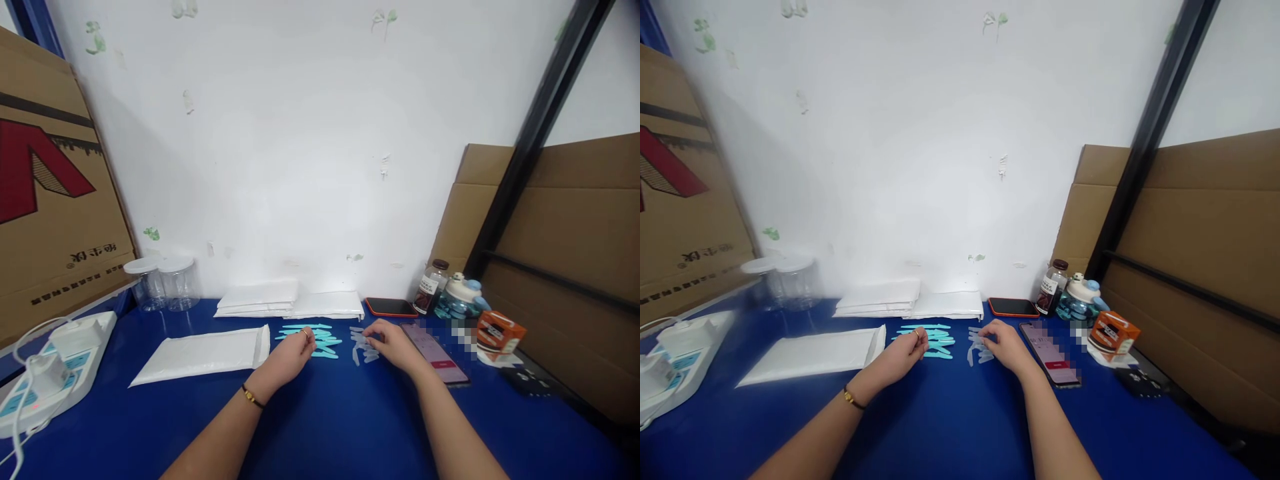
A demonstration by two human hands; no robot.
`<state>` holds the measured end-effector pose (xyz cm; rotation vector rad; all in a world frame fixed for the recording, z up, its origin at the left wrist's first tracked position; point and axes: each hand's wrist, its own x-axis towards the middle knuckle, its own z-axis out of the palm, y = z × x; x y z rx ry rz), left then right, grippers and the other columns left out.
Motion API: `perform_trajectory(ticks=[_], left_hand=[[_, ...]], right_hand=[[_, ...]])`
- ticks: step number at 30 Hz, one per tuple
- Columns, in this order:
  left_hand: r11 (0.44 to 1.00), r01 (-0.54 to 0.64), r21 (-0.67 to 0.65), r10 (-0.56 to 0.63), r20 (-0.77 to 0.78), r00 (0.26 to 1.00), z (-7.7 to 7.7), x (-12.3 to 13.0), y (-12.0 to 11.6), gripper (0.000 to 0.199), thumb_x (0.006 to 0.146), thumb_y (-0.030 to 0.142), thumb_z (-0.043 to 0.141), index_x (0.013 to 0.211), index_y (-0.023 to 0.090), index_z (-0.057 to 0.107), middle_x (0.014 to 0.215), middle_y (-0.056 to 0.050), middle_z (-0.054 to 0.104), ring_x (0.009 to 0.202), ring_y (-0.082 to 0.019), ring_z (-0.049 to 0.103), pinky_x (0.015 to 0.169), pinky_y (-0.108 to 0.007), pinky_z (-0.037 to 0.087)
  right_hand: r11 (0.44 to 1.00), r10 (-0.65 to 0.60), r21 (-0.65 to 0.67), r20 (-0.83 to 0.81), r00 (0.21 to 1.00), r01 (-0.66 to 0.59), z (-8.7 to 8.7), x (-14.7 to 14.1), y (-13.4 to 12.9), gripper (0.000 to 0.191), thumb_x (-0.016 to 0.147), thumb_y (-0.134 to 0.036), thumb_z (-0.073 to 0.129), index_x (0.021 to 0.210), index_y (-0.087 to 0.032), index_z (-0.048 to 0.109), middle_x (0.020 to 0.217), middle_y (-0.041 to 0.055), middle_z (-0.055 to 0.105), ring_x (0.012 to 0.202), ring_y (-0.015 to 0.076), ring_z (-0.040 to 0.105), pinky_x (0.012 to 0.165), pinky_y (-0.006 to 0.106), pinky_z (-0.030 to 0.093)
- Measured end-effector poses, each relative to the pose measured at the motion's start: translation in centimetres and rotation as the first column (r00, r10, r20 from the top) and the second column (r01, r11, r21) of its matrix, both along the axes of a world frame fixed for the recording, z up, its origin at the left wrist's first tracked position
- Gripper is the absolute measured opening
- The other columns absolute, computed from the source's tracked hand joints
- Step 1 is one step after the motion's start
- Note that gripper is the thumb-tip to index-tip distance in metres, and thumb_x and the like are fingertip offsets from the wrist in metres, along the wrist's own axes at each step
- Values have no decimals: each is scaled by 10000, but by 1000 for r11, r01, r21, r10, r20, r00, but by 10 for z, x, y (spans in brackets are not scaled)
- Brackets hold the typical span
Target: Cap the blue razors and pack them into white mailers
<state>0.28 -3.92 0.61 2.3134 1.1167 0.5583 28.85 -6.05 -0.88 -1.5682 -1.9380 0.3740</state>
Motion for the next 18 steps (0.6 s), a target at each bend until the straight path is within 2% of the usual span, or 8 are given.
perform_trajectory(ticks=[4, 6, 9, 12, 18], left_hand=[[999, -5, 48, 6, -22, 1000, -1, 2, 0, 225, 909, 314, 303, 874, 194, 491, 718, -1, 545, 653, -136, 496, 607, -233, 358], [998, -11, 58, 13, -30, 999, -2, 2, 0, 232, 908, 321, 314, 870, 191, 503, 727, -5, 555, 659, -138, 500, 608, -232, 355], [998, -9, 68, 10, -17, 1000, -2, 1, 1, 237, 907, 320, 319, 859, 192, 513, 751, -11, 574, 673, -143, 510, 617, -235, 358], [998, 3, 65, -2, -25, 1000, 0, 0, 0, 218, 894, 303, 347, 845, 194, 529, 776, -14, 596, 696, -149, 526, 634, -238, 366], [996, 36, 85, -26, -118, 993, -5, 2, 0, 177, 832, 226, 417, 799, 181, 584, 851, -42, 621, 797, -165, 552, 709, -245, 402]], right_hand=[[972, 232, -44, 40, 972, -230, 7, -16, -8, 236, 726, -139, 582, 901, -236, 707, 941, 42, 614, 845, 182, 567, 705, 275, 443], [957, 289, -54, 104, 952, -285, 8, -24, -9, 199, 698, -134, 628, 838, -244, 716, 914, 37, 628, 917, 206, 554, 773, 296, 436], [953, 301, -35, 186, 935, -300, 6, -33, -6, 128, 733, -147, 608, 763, -231, 701, 808, 26, 645, 847, 193, 565, 792, 311, 426], [956, 290, -7, 205, 935, -295, 5, -38, -5, 158, 778, -143, 543, 753, -218, 679, 764, 24, 653, 804, 181, 572, 746, 290, 431], [953, 296, -93, 64, 953, -290, 4, -37, -9, 169, 789, -153, 525, 791, -207, 685, 795, 17, 664, 740, 154, 585, 663, 240, 433]])
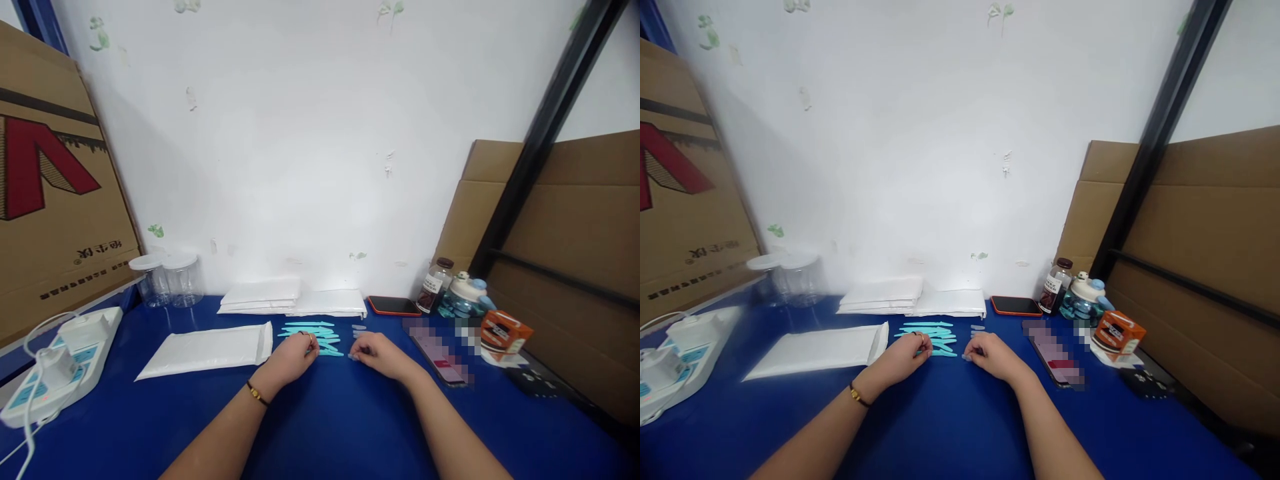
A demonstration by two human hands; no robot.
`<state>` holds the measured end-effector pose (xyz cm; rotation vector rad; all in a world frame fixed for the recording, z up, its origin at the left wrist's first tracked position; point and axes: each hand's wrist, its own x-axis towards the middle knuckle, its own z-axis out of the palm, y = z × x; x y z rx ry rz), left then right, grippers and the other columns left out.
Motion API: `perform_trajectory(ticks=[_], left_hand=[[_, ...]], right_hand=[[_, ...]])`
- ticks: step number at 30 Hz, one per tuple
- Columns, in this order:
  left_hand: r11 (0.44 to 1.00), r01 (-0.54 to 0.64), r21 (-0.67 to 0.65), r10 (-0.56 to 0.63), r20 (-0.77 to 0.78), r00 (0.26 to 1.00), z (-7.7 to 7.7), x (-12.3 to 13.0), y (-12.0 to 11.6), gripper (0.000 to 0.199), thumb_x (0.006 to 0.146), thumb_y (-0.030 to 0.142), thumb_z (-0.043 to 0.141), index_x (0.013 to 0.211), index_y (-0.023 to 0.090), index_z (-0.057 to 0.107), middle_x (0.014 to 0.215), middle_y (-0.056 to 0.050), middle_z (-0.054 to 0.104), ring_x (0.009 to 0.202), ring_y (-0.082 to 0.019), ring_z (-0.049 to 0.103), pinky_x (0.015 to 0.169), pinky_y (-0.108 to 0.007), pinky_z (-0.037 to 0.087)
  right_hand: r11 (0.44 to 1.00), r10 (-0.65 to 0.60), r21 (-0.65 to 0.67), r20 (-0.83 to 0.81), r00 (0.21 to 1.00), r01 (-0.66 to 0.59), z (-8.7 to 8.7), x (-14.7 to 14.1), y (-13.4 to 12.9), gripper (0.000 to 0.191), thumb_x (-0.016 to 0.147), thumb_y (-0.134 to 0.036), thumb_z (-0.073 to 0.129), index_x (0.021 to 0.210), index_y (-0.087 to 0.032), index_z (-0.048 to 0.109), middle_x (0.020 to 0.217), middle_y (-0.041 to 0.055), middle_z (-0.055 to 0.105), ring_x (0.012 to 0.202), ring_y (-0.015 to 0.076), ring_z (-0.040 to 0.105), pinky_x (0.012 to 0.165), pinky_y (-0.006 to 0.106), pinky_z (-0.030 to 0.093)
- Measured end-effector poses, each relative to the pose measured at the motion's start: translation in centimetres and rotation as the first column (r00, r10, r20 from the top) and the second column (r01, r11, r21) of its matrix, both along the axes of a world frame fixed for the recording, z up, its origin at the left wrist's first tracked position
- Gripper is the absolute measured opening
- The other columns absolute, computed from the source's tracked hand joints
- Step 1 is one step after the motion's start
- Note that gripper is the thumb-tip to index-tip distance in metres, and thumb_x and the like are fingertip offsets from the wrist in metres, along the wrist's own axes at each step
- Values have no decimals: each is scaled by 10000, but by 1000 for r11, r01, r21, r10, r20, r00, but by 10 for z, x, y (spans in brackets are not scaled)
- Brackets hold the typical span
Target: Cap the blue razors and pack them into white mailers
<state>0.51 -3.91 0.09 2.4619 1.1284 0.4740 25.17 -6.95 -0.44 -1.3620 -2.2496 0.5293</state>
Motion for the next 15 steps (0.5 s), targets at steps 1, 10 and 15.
perform_trajectory(ticks=[1, 10, 15], left_hand=[[1000, -2, 10, 2, -22, 1000, -2, 1, 0, 171, 823, 221, 427, 798, 182, 591, 857, -44, 620, 801, -165, 553, 713, -246, 405], [999, 6, 37, -2, -88, 996, -9, 6, -2, 152, 801, 223, 468, 776, 201, 616, 826, -29, 636, 771, -166, 568, 658, -245, 386], [999, 27, -31, -28, -29, 999, -12, 7, 0, 144, 797, 247, 493, 808, 208, 632, 825, -14, 649, 754, -151, 572, 647, -232, 388]], right_hand=[[1000, -2, -30, -22, 1000, 1, 0, 0, -1, 167, 788, -157, 528, 801, -206, 688, 796, 16, 664, 729, 150, 585, 649, 233, 430], [996, -6, -84, -77, 997, -1, -2, -5, -1, 148, 779, -184, 546, 781, -198, 693, 746, 5, 651, 657, 131, 553, 588, 218, 392], [997, -2, -80, -90, 996, -5, -3, -10, -1, 147, 764, -175, 552, 777, -202, 696, 757, 8, 658, 669, 135, 567, 601, 225, 400]])
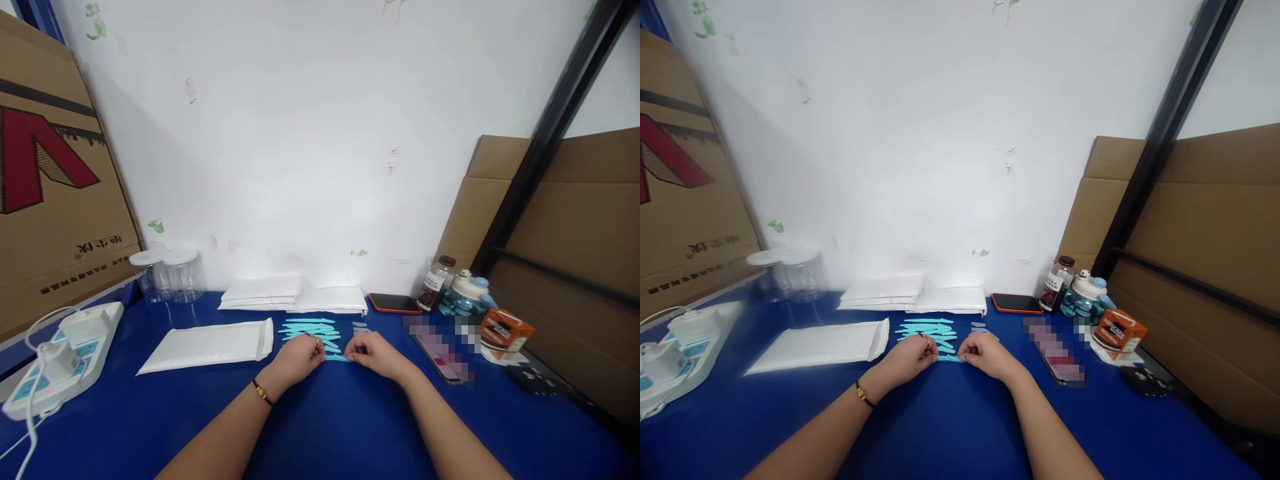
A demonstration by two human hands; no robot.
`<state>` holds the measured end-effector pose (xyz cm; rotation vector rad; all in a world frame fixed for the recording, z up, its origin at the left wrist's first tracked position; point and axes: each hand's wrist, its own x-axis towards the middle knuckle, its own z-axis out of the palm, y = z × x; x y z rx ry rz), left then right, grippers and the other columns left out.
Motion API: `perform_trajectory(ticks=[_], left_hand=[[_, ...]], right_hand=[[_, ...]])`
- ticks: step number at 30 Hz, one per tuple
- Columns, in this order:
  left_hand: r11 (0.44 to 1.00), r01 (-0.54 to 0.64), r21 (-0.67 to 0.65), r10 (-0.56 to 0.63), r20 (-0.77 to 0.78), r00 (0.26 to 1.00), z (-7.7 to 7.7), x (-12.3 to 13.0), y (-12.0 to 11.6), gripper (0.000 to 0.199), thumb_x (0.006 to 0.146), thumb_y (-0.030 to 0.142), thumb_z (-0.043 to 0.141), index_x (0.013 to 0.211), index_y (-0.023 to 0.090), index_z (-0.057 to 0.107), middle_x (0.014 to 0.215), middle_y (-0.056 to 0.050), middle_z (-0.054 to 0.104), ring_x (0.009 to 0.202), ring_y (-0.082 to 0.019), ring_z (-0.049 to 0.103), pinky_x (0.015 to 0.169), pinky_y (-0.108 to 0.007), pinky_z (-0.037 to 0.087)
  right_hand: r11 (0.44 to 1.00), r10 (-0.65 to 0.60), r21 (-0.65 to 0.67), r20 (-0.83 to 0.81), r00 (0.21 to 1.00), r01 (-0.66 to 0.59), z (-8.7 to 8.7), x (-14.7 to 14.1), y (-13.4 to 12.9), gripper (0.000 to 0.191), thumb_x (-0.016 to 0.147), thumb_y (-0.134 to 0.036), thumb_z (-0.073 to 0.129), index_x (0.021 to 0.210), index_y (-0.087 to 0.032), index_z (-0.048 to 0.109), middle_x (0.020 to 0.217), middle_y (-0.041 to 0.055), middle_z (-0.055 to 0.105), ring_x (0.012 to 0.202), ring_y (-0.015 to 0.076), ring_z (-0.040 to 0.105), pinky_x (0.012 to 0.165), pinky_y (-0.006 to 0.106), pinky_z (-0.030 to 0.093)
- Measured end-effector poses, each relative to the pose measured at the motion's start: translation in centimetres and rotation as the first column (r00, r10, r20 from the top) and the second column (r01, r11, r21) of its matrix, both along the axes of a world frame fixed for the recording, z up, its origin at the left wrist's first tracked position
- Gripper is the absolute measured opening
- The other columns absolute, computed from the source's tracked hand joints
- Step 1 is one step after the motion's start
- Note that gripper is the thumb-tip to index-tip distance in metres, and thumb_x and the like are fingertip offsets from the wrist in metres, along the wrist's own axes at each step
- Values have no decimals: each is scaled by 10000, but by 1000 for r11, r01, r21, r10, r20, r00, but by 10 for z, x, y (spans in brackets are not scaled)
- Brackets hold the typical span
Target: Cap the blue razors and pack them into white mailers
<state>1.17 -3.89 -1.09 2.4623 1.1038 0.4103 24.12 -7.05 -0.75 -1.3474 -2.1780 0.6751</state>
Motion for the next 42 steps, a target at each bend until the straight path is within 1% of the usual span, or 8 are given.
perform_trajectory(ticks=[7, 11, 17, 21, 26, 29, 34, 42], left_hand=[[990, 49, -133, -46, 30, 999, -1, 7, -4, 122, 752, 232, 531, 785, 191, 642, 724, 11, 647, 665, -122, 558, 586, -206, 364], [986, 74, -148, -73, 10, 997, 2, 5, -5, 129, 752, 276, 554, 791, 193, 645, 740, 9, 647, 677, -125, 560, 585, -204, 365], [988, -143, 63, 143, -5, 990, 8, -9, 5, 197, 775, 346, 566, 903, 209, 627, 933, -35, 622, 868, -178, 563, 732, -247, 398], [981, -183, 64, 187, -67, 980, 3, -12, 11, 114, 749, 284, 588, 827, 215, 633, 897, -22, 622, 858, -181, 568, 712, -248, 399], [980, -198, 35, 199, -61, 978, -3, -9, 12, 67, 745, 255, 580, 764, 210, 625, 847, -8, 626, 772, -155, 573, 649, -236, 381], [980, -197, 10, 198, -54, 979, -3, -7, 11, 55, 739, 241, 580, 746, 204, 619, 798, -2, 630, 741, -145, 567, 615, -229, 366], [986, -166, -14, 166, -19, 986, -3, -4, 9, 50, 735, 235, 575, 733, 208, 617, 761, 8, 631, 722, -139, 560, 588, -216, 352], [990, -129, -62, 129, -2, 992, 0, 5, 2, 92, 738, 260, 573, 765, 200, 637, 760, 0, 644, 705, -135, 558, 587, -217, 351]], right_hand=[[997, 52, -59, -26, 998, -53, -5, -10, -2, 135, 739, -176, 578, 790, -194, 702, 772, 20, 666, 688, 142, 584, 602, 219, 422], [992, 72, -98, -56, 996, -77, -3, -4, -2, 136, 742, -200, 592, 805, -200, 713, 772, 18, 673, 690, 145, 591, 605, 222, 431], [975, -209, 66, -74, 975, 214, 8, 46, 0, 158, 774, -249, 559, 822, -184, 694, 814, 38, 666, 716, 166, 586, 636, 258, 441], [980, -200, 15, 36, 979, 200, 1, 62, 2, 80, 684, -199, 621, 732, -181, 683, 752, 20, 639, 660, 150, 572, 594, 234, 435], [987, -157, -14, 96, 983, 159, -6, 50, 3, 60, 667, -166, 624, 686, -186, 677, 761, 16, 651, 647, 144, 580, 574, 221, 422], [992, -130, 17, 86, 988, 129, -4, 37, 1, 98, 732, -214, 591, 683, -188, 672, 728, 12, 648, 630, 141, 569, 572, 224, 407], [995, -89, -35, 35, 995, 91, 1, 18, 0, 135, 775, -271, 579, 730, -187, 675, 710, 7, 648, 609, 134, 556, 545, 215, 384], [999, -28, 35, 47, 999, 26, 0, 3, 1, 116, 771, -219, 581, 727, -198, 687, 729, 7, 651, 661, 137, 576, 589, 215, 402]])
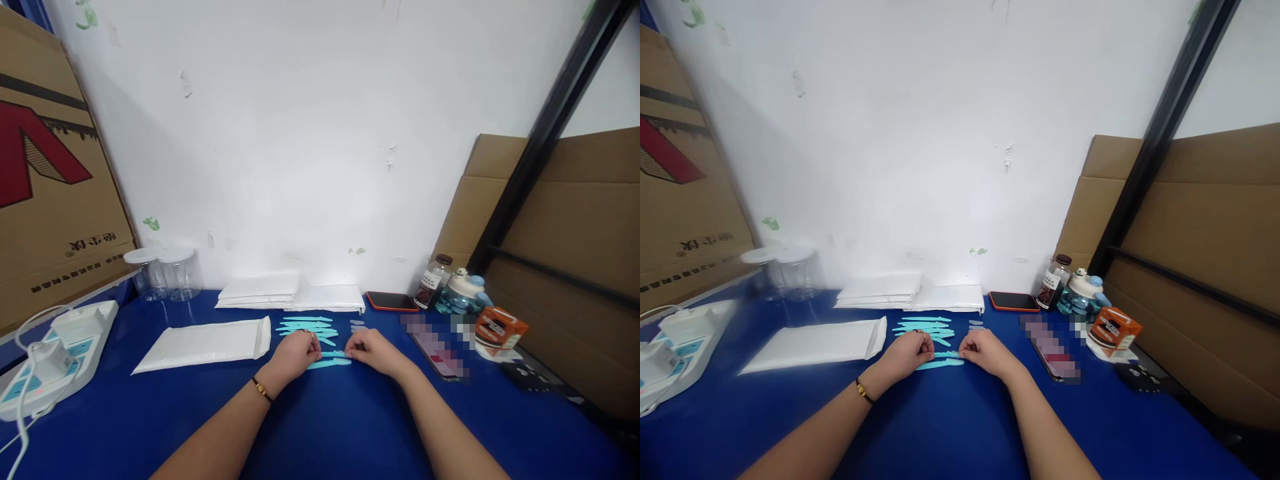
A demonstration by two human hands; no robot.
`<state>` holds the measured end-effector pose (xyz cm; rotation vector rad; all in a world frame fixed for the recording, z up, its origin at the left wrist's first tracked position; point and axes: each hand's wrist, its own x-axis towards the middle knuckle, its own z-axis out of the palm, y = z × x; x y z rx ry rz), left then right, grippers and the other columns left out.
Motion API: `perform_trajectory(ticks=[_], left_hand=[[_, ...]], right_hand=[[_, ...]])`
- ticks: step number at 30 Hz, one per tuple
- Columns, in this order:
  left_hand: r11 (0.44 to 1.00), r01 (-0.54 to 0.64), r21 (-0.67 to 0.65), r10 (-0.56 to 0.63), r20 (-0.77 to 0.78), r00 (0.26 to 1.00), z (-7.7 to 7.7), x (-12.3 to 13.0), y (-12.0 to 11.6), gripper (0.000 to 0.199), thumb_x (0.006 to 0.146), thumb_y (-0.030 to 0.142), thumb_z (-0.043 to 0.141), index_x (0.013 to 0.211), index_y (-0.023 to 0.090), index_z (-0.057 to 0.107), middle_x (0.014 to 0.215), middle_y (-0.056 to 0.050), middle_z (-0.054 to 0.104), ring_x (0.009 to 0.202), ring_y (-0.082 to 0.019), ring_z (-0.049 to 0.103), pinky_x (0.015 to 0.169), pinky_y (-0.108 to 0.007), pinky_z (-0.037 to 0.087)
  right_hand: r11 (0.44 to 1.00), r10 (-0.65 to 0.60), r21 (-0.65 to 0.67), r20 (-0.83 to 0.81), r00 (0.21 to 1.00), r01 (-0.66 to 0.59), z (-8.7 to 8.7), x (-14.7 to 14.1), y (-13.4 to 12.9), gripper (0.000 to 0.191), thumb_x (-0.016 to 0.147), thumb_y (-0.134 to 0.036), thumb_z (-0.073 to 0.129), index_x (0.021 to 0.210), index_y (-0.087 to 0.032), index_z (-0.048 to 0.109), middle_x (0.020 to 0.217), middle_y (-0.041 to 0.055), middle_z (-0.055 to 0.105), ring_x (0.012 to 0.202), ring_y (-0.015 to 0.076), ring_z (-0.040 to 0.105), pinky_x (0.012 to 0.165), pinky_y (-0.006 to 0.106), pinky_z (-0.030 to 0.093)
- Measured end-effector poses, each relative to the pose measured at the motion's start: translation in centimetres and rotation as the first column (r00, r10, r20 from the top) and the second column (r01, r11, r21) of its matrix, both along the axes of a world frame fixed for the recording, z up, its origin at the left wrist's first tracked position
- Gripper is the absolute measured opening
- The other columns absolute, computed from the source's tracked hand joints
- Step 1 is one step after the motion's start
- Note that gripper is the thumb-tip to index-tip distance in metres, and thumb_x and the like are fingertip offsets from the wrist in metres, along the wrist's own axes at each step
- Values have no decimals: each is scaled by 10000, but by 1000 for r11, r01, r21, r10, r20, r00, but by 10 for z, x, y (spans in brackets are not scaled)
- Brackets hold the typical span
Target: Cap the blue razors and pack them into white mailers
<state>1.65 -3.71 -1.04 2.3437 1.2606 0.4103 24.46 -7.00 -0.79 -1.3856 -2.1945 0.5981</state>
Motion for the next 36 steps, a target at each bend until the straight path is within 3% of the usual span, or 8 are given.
perform_trajectory(ticks=[6, 10, 14, 18, 24, 30, 36], left_hand=[[997, 64, -49, -64, 10, 998, -4, 1, 0, 143, 754, 309, 566, 779, 189, 640, 746, 0, 633, 683, -134, 555, 580, -218, 362], [997, -5, 81, 0, 51, 999, -6, -7, 8, 221, 814, 357, 520, 942, 206, 617, 916, -30, 622, 817, -159, 569, 703, -236, 408], [980, -42, 196, 52, -45, 998, -8, -14, 17, 226, 851, 281, 476, 1022, 217, 610, 1012, -58, 598, 936, -183, 558, 839, -269, 395], [972, -26, 233, 55, -121, 991, -4, -15, 19, 177, 824, 288, 531, 968, 240, 624, 974, -46, 590, 910, -195, 557, 804, -278, 402], [966, -11, 258, 39, -106, 994, 0, -16, 16, 191, 815, 294, 561, 988, 246, 626, 986, -47, 573, 962, -201, 525, 836, -278, 389], [970, -32, 241, 57, -99, 993, -3, -15, 18, 122, 809, 273, 563, 882, 211, 638, 961, -47, 584, 971, -203, 515, 812, -276, 386], [960, -27, 279, 57, -101, 993, 8, -11, 14, 194, 889, 261, 425, 831, 195, 597, 851, -38, 626, 860, -186, 553, 765, -285, 360]], right_hand=[[997, 75, -20, -24, 997, -75, -1, -2, -1, 128, 771, -212, 576, 725, -200, 695, 746, 13, 654, 685, 139, 587, 618, 221, 420], [996, -80, 36, -65, 995, 83, 5, 21, 0, 168, 796, -238, 536, 792, -198, 699, 797, 25, 665, 714, 155, 588, 637, 242, 424], [979, -190, 66, -22, 982, 191, 5, 42, 3, 144, 756, -209, 548, 783, -181, 687, 771, 29, 647, 667, 154, 565, 603, 246, 414], [990, -133, 56, 36, 991, 131, -4, 40, 5, 94, 669, -148, 613, 734, -184, 670, 754, 15, 623, 675, 148, 564, 621, 235, 418], [991, -133, 37, 52, 990, 131, -8, 33, 6, 49, 694, -163, 609, 720, -187, 642, 805, 21, 604, 687, 146, 568, 625, 239, 424], [989, -149, -3, 52, 987, 149, -9, 34, 5, 34, 701, -163, 602, 724, -185, 613, 808, 21, 597, 700, 145, 562, 632, 238, 427], [976, -183, -119, 0, 983, 182, -10, 33, 4, 45, 700, -168, 600, 743, -178, 590, 684, -2, 603, 618, 132, 534, 548, 213, 389]])
